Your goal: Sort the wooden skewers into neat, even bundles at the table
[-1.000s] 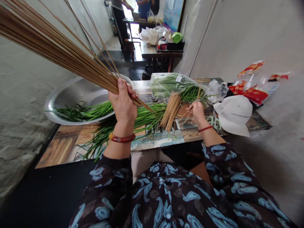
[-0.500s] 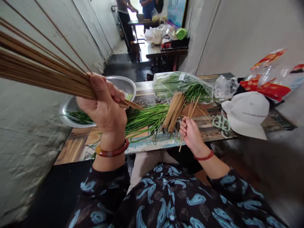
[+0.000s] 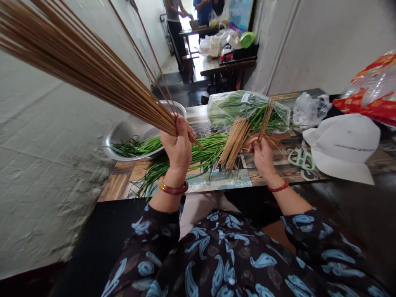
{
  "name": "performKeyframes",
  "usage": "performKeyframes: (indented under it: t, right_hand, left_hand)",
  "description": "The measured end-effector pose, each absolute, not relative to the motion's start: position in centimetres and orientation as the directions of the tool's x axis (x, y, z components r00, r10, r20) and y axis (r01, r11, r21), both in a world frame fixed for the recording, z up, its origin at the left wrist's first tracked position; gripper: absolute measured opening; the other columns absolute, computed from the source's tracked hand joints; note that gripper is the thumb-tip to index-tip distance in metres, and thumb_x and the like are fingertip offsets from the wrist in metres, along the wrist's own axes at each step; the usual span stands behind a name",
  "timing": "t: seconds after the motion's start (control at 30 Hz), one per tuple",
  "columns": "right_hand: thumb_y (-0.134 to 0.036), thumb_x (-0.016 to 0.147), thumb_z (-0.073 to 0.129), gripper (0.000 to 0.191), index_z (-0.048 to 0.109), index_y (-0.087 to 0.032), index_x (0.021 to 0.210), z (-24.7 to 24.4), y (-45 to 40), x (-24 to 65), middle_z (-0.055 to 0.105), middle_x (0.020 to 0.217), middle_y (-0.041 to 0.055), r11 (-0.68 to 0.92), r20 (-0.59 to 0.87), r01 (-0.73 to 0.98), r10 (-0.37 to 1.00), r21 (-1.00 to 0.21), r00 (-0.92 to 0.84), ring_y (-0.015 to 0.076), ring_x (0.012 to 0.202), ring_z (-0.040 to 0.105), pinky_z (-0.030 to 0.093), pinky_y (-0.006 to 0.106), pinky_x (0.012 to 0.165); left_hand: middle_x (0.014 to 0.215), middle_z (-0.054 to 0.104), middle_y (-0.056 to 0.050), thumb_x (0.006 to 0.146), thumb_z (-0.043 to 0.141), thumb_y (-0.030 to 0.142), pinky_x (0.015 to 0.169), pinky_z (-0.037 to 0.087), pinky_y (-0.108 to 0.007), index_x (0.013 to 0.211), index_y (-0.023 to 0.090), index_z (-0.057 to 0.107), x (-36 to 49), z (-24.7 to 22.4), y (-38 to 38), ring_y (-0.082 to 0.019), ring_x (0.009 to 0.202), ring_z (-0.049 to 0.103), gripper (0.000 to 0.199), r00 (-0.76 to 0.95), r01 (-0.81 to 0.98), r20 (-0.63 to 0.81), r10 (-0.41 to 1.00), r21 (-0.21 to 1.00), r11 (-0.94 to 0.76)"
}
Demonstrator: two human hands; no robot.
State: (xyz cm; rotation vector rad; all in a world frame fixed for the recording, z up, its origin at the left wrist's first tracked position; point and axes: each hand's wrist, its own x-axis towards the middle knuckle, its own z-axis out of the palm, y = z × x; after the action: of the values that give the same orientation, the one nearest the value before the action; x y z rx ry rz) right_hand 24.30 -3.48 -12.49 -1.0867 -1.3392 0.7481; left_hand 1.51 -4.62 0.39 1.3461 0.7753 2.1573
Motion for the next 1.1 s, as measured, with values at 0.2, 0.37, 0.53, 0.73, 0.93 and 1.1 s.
performKeyframes:
  t: [0.2,0.37,0.53,0.73,0.93,1.1]
  right_hand:
    - [-0.040,0.095,0.050,0.023,0.066,-0.023,0.098,-8.9,-2.4,18.7,0.062,0.081,0.0018,0.462,0.439,0.138,0.883,-0.876,-0.164,0.0156,0.072,0.056,0.046,0.028,0.071]
    - [-0.030,0.097,0.043,0.022,0.062,-0.020,0.095,-9.5,-0.6,13.1,0.061,0.090,0.0085,0.585,0.514,0.259,0.806,-0.769,-0.293,0.0234,0.090,0.058,0.046,0.038,0.087]
    - [-0.025,0.100,0.036,0.029,0.060,-0.019,0.085,-8.6,0.3,9.3,0.055,0.084,0.0073,0.632,0.534,0.360,0.773,-0.686,-0.342,0.0199,0.082,0.055,0.047,0.034,0.082]
    - [-0.031,0.101,0.036,0.035,0.067,-0.015,0.096,-5.8,1.2,7.7,0.059,0.089,0.0113,0.682,0.528,0.386,0.728,-0.621,-0.437,0.0201,0.078,0.056,0.048,0.036,0.079]
    - [-0.043,0.091,0.056,0.030,0.069,-0.022,0.110,-5.7,0.2,10.4,0.069,0.105,0.0060,0.523,0.444,0.007,0.730,-0.852,-0.519,0.0188,0.101,0.063,0.048,0.036,0.094]
    - [-0.042,0.080,0.068,0.042,0.060,-0.021,0.116,-8.5,-3.7,7.8,0.068,0.099,0.0032,0.439,0.446,-0.166,0.673,-0.883,-0.590,0.0180,0.090,0.062,0.052,0.033,0.085]
  left_hand:
    - [0.060,0.050,0.006,0.083,0.068,0.053,0.056,0.046,-0.022,0.080,0.020,0.055,1.0,-3.3,-2.9,-0.008,0.052,0.050,0.036,-0.398,-0.077,0.463,0.792,0.843,-0.532]
    - [0.067,0.062,0.000,0.083,0.068,0.049,0.065,0.050,-0.025,0.077,0.017,0.058,0.4,-5.2,-2.2,-0.011,0.061,0.059,0.034,-0.354,-0.090,0.380,0.855,0.896,-0.435]
    - [0.091,0.073,-0.010,0.086,0.064,0.046,0.077,0.054,-0.029,0.090,0.013,0.066,-0.2,-4.3,-2.9,-0.015,0.077,0.068,0.034,-0.366,-0.199,0.338,0.867,0.882,-0.427]
    - [0.064,0.057,0.008,0.081,0.071,0.035,0.064,0.052,-0.023,0.094,0.022,0.054,-0.8,-1.9,-1.6,-0.006,0.051,0.054,0.024,-0.517,-0.295,0.349,0.781,0.784,-0.546]
    - [0.054,0.042,0.008,0.085,0.070,0.040,0.044,0.037,-0.019,0.078,0.021,0.057,-2.0,1.5,-3.9,-0.006,0.042,0.041,0.025,-0.457,-0.270,0.373,0.807,0.806,-0.526]
    - [0.053,0.042,0.007,0.083,0.072,0.045,0.042,0.033,-0.020,0.072,0.020,0.054,-2.2,0.7,-6.7,-0.007,0.041,0.038,0.033,-0.399,-0.178,0.394,0.828,0.853,-0.491]
